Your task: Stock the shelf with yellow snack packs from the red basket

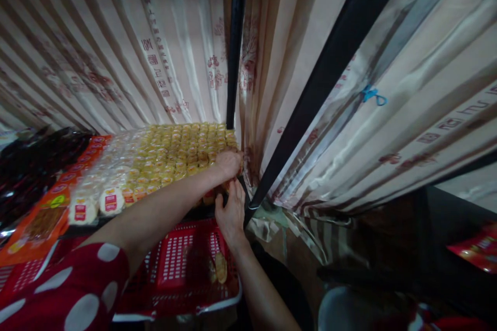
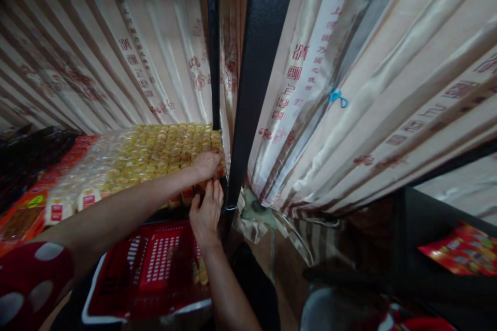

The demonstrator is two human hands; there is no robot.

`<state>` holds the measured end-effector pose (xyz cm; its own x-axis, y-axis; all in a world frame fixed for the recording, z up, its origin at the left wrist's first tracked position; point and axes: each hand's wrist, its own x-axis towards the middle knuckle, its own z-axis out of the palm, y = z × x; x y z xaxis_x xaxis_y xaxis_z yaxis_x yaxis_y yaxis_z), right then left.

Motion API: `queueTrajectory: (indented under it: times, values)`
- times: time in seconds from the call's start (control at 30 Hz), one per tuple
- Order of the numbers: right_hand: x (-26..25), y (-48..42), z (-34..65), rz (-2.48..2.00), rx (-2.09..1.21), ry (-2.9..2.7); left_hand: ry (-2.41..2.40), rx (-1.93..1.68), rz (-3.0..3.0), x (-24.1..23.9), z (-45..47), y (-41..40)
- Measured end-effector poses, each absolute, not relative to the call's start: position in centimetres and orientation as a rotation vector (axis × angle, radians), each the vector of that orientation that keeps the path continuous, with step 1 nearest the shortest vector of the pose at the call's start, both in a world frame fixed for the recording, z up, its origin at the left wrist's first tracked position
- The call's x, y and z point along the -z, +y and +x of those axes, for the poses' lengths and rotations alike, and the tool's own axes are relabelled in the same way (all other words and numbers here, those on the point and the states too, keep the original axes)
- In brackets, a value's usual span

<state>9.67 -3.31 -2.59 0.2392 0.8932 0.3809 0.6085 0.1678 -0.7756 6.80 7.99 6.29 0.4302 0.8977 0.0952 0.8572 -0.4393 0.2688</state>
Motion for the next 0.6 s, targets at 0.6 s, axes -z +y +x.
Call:
queueTrajectory:
  times: [0.6]
  values:
    - [0.5, -5.8, 10.0, -1.333, -0.323, -1.419, 1.441, -1.033, 2.403, -7.6, 2.0, 0.0]
